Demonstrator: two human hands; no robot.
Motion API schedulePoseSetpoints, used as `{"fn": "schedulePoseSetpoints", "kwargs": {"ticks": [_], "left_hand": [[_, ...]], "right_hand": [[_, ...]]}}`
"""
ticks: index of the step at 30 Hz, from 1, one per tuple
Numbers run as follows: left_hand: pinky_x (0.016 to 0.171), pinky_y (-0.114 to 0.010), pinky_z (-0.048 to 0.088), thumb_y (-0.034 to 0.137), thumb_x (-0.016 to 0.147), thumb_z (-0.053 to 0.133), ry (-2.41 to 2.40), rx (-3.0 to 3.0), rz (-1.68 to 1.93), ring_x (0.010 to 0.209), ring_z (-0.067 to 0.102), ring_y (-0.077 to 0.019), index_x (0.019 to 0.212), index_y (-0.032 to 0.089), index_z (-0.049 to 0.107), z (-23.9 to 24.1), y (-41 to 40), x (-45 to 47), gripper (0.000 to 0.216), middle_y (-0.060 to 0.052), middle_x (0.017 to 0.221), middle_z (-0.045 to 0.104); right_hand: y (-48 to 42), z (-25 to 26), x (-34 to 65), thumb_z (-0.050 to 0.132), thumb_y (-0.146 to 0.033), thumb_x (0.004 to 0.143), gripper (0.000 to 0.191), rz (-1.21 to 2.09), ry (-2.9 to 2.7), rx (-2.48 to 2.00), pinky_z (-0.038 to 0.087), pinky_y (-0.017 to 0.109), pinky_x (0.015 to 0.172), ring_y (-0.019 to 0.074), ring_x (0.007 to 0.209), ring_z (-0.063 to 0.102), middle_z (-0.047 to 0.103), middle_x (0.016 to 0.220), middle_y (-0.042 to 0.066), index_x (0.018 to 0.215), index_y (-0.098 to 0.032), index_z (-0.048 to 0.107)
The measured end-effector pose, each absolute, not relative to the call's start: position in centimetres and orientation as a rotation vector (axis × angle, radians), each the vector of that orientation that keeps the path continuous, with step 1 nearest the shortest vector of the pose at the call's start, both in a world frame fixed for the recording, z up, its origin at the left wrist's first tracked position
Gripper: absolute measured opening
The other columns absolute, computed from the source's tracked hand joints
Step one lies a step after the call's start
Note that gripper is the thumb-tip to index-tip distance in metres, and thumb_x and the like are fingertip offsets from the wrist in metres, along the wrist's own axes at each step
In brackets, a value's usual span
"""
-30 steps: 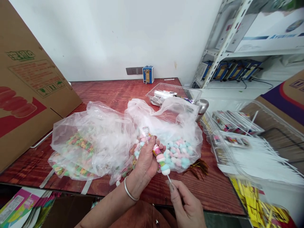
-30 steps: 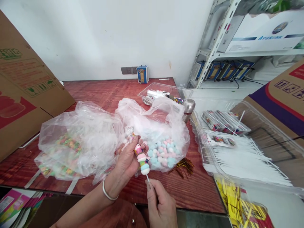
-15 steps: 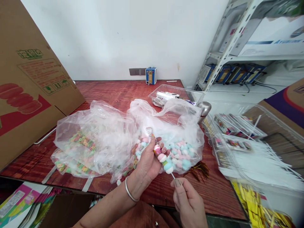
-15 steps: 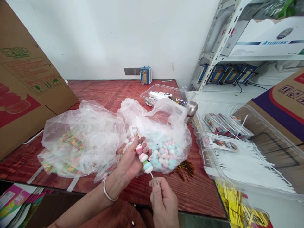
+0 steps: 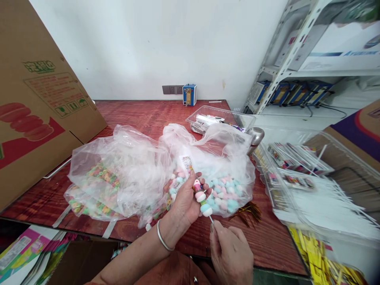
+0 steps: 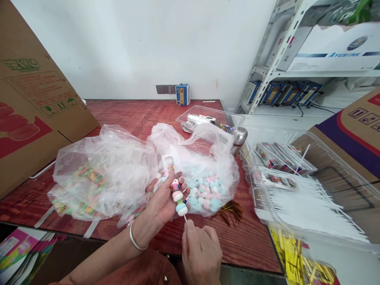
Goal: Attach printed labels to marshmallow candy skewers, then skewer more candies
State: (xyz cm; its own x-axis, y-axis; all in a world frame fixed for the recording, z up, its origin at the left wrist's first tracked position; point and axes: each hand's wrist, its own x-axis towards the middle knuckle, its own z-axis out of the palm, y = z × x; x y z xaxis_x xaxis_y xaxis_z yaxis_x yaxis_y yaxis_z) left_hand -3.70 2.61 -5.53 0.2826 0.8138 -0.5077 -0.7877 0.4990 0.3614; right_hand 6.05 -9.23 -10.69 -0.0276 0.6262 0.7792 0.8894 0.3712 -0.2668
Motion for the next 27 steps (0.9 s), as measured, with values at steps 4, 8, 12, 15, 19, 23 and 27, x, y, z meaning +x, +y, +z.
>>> {"fn": "schedulePoseSetpoints", "kwargs": {"ticks": [4,8,12,15,19,23,27], "left_hand": [[0.058,-0.025,0.052,0.046,0.090,0.062,0.691,0.056,1.084,0.055,0.053,-0.0104,0.096,0.016,0.058,-5.1,2.5,-3.7,0.031,0.002,0.067,0.053],[0.059,-0.025,0.051,0.048,0.088,0.064,0.619,0.074,1.058,0.056,0.052,-0.0099,0.092,0.015,0.059,-5.2,2.2,-3.5,0.034,0.003,0.066,0.051],[0.060,-0.025,0.052,0.047,0.087,0.066,0.539,0.073,1.025,0.056,0.052,-0.0097,0.084,0.015,0.059,-5.7,2.1,-3.4,0.033,0.002,0.067,0.052],[0.063,-0.027,0.054,0.042,0.087,0.067,0.508,0.066,0.992,0.057,0.054,-0.0105,0.083,0.015,0.059,-5.9,2.2,-3.5,0.029,0.002,0.067,0.053],[0.069,-0.029,0.056,0.026,0.083,0.073,0.607,0.081,1.062,0.063,0.060,-0.0109,0.098,0.015,0.063,-6.1,2.5,-3.8,0.022,-0.002,0.081,0.063],[0.072,-0.031,0.056,0.018,0.076,0.078,0.618,0.166,1.115,0.069,0.063,-0.0131,0.116,0.019,0.061,-5.9,2.9,-4.5,0.043,-0.001,0.085,0.064],[0.079,-0.040,0.057,0.032,0.082,0.070,0.483,0.196,0.991,0.071,0.062,-0.0167,0.111,0.014,0.063,-5.7,3.2,-5.3,0.035,-0.002,0.078,0.061]], "right_hand": [[-9.4,-10.7,6.0,0.057,-0.020,0.094,0.012,-0.082,-1.565,-1.450,0.047,0.027,0.064,0.0151,0.060,0.063,0.071,0.071,0.003,0.101,-0.018,0.067],[-9.9,-10.0,5.6,0.053,-0.048,0.095,0.033,0.950,-1.030,-1.476,0.037,0.021,0.046,0.0109,0.049,0.048,0.053,0.055,-0.003,0.086,-0.018,0.065],[-9.8,-9.5,5.3,0.065,-0.059,0.085,0.042,1.461,-0.492,-1.215,0.022,0.016,0.040,0.0063,0.041,0.030,0.030,0.044,-0.011,0.082,-0.017,0.061],[-9.7,-9.5,5.4,0.064,-0.057,0.086,0.041,1.554,-0.406,-1.078,0.036,0.019,0.045,0.0033,0.036,0.019,0.026,0.040,-0.014,0.079,-0.017,0.062],[-9.7,-9.5,5.6,0.066,-0.057,0.085,0.042,1.527,-0.413,-1.091,0.035,0.020,0.046,0.0036,0.038,0.019,0.028,0.040,-0.013,0.078,-0.016,0.063],[-9.6,-9.2,5.6,0.068,-0.055,0.084,0.040,1.518,-0.413,-1.108,0.034,0.019,0.046,0.0034,0.039,0.017,0.027,0.042,-0.014,0.080,-0.016,0.064],[-9.6,-9.1,5.6,0.067,-0.054,0.086,0.039,1.548,-0.371,-1.076,0.032,0.018,0.046,0.0023,0.039,0.013,0.026,0.043,-0.015,0.080,-0.016,0.064]]}}
